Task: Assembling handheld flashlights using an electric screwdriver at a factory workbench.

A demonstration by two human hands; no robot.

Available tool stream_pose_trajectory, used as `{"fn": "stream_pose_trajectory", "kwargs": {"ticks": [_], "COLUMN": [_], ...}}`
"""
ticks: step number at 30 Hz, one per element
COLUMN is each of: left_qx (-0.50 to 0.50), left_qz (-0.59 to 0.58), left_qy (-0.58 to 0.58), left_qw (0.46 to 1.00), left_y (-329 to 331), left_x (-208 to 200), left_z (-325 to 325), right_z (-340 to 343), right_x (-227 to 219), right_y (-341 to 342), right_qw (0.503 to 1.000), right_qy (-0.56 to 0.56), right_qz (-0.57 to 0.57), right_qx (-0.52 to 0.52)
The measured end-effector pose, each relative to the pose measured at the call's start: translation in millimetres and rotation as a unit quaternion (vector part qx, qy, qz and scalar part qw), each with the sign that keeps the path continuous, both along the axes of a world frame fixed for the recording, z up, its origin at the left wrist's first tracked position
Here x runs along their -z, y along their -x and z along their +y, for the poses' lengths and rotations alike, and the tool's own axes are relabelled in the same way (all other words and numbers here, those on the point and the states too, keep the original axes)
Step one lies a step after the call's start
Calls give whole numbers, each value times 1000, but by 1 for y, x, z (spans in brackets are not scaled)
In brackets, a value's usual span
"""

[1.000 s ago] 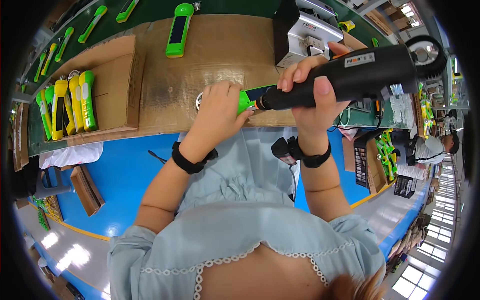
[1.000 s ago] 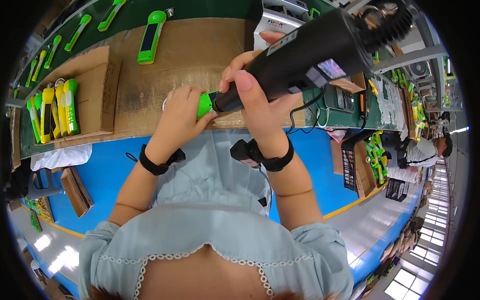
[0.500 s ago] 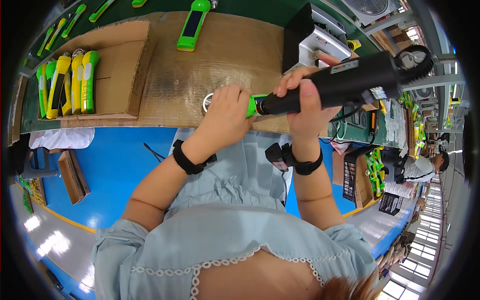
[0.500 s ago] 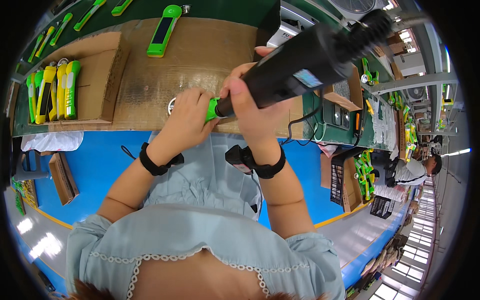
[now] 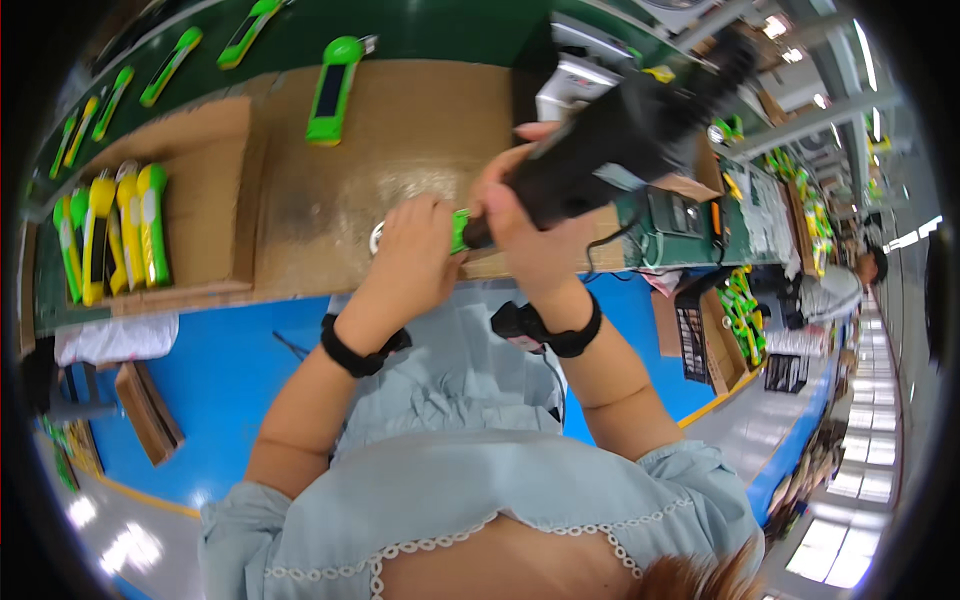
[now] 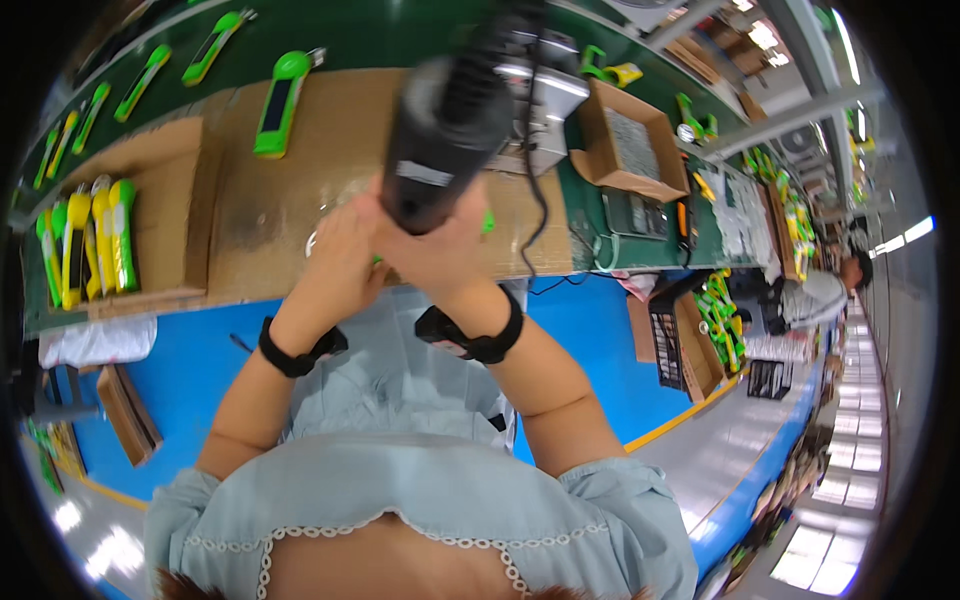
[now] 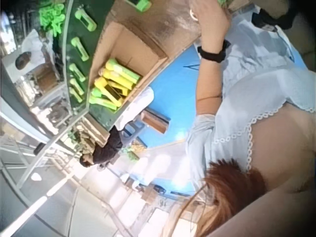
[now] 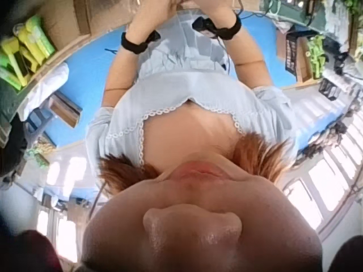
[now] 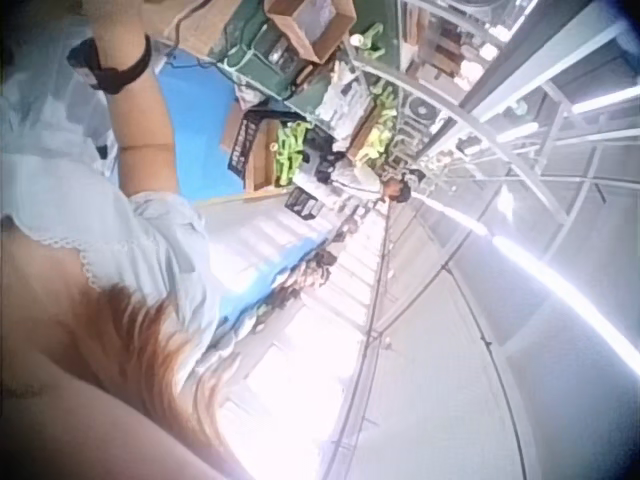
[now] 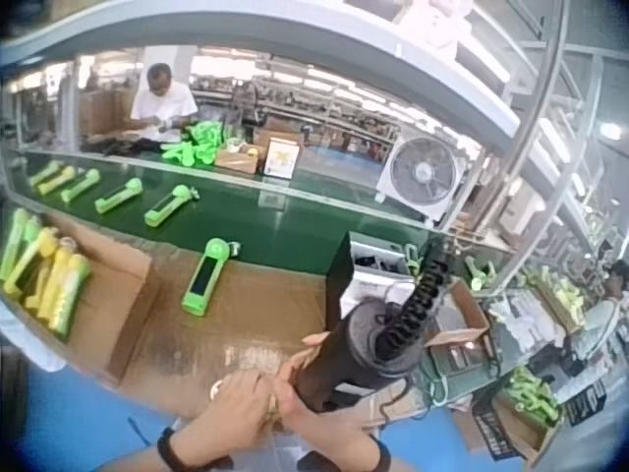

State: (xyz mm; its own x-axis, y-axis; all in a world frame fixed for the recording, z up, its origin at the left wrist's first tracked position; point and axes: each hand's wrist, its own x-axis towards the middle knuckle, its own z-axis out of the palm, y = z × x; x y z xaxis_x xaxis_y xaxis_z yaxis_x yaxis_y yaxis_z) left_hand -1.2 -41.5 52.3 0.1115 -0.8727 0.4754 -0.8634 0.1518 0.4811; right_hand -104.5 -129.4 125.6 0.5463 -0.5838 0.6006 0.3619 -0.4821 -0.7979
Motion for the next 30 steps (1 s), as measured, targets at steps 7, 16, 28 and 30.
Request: {"fn": "stream_pose_trajectory", "kwargs": {"ticks": [7,16,28,30], "left_qx": [-27,-68,-108,-105], "left_qz": [-14,-84,-122,-143], "left_qy": [-66,-101,-129,-144], "left_qw": [997,989,978,974], "left_y": [7,13,19,21], "left_x": [-3,-16,-15,-12], "left_z": [1,3,8,10], "right_z": [-35,-149,-107,-74], "right_x": [-54,-55,-44,-38], "right_y": [38,24,43,45], "right_qw": [979,950,988,985], "right_qy": [-31,16,-55,-59], "right_qz": [-199,-236,-95,-145], "right_qx": [13,202,105,74]}}
